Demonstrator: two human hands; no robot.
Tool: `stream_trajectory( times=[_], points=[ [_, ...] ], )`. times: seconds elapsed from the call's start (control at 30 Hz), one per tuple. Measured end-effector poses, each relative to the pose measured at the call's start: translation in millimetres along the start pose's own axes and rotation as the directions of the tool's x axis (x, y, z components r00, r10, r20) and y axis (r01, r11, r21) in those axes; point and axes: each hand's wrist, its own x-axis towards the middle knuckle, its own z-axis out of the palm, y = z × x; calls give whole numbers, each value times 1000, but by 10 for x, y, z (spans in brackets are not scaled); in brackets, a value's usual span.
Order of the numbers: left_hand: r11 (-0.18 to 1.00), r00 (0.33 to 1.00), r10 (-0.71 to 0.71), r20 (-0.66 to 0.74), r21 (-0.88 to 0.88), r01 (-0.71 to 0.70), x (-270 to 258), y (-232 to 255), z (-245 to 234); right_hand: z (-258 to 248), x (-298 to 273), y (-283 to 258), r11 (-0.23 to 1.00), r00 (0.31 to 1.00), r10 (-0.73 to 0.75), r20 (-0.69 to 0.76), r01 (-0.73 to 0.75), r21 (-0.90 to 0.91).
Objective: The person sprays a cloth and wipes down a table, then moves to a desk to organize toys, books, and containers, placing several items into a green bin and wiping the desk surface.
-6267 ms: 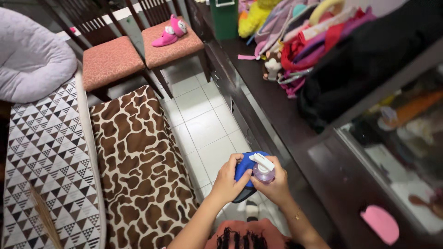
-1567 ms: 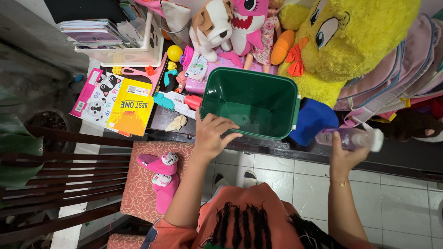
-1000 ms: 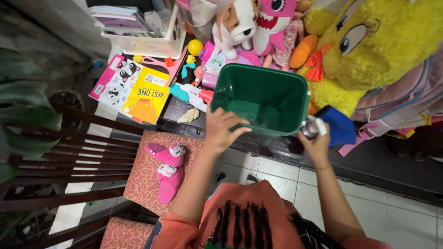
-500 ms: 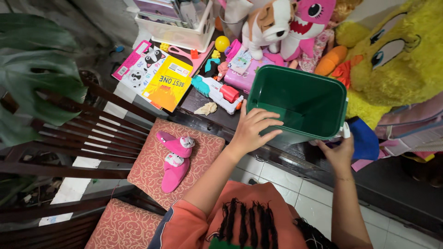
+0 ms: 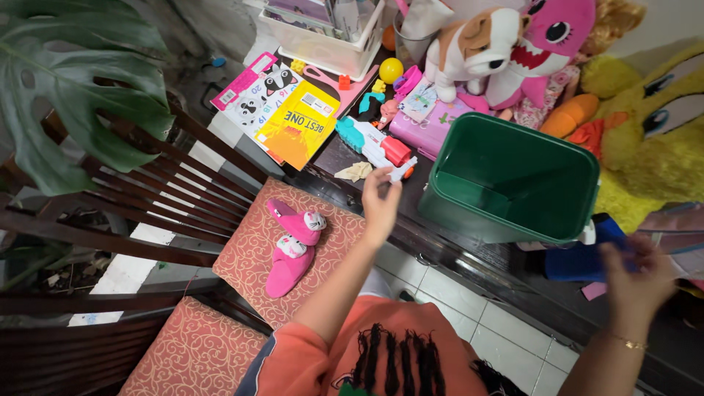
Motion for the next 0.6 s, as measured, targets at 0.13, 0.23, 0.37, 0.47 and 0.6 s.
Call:
stream_trajectory(
  times=[0.13, 0.23, 0.37, 0.47, 0.6],
  points=[
    [249, 391, -865, 315, -408, 878, 576, -903, -114, 69, 297, -685, 941, 972, 122, -199, -50, 334],
    [186, 311, -895, 321, -365, 912, 888, -1361, 20, 192, 484, -1600, 856, 977, 28, -213, 86, 509],
    [161, 220, -959, 180, -295, 942, 1047, -1690, 191, 473, 634, -2901, 936, 939, -326, -111, 337, 99],
    [139, 182, -974, 132, -287, 948, 1036, -1809, 171, 778, 720, -3590, 914, 914, -406, -16, 406, 25],
    [120, 165, -951, 260, -181, 976, 1046, -1891, 59, 1022, 865, -3995, 939, 930, -344, 133, 337, 73]
  ],
)
